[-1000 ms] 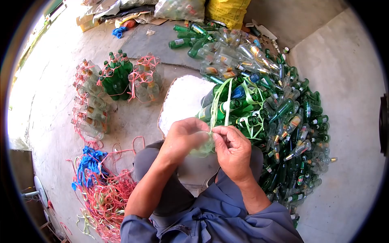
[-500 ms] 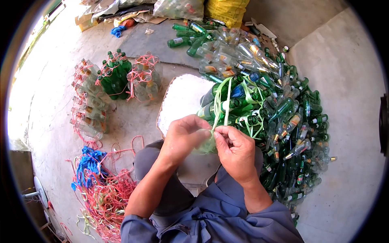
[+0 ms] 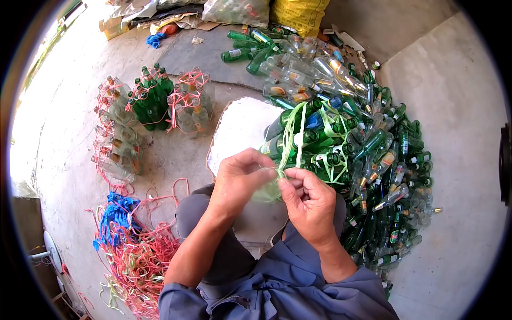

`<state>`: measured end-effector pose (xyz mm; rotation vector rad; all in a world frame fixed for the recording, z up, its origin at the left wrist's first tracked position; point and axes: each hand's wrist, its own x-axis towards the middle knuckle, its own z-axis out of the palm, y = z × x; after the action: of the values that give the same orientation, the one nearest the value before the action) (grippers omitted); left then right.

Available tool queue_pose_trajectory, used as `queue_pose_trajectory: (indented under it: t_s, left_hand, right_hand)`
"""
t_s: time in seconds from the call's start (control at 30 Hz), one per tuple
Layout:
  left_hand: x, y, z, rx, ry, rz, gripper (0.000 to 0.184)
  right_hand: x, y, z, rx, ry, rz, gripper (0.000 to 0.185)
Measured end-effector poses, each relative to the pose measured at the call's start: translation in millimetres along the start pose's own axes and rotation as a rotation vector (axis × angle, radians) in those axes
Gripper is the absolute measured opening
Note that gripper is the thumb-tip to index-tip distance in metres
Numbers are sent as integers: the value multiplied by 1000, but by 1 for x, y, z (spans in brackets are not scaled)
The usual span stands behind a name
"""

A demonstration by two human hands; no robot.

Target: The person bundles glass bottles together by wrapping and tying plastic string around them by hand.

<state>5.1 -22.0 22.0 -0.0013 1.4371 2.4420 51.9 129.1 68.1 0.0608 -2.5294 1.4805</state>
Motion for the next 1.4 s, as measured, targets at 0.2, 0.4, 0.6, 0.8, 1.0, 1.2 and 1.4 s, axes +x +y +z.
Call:
queue_pose_trajectory:
  t_s: [0.2, 0.4, 0.6, 0.8, 1.0, 1.2, 1.4]
  left_hand:
    - [0, -1, -3, 31, -40, -24, 8]
    - [1, -3, 0, 11, -19, -28, 13]
    - [1, -2, -4, -35, -35, -95, 11]
    - [0, 0, -4, -59, -61, -107, 16]
    - [1, 3, -3, -62, -34, -164, 17]
    - [3, -2, -9, -125, -51, -178, 16]
    - [4, -5, -4, -133, -59, -136, 18]
  right_hand:
    - [2, 12, 4, -112, 44, -184, 10]
    - [2, 7, 5, -295, 57, -366, 12]
    - [2, 11, 9, -382, 54, -432, 16]
    - [4, 12, 12, -411, 47, -459, 17]
    - [1, 8, 7, -254, -65, -304, 13]
    - [1, 3, -2, -84, 16, -38, 11]
    - [7, 10, 3, 35, 21, 29, 10]
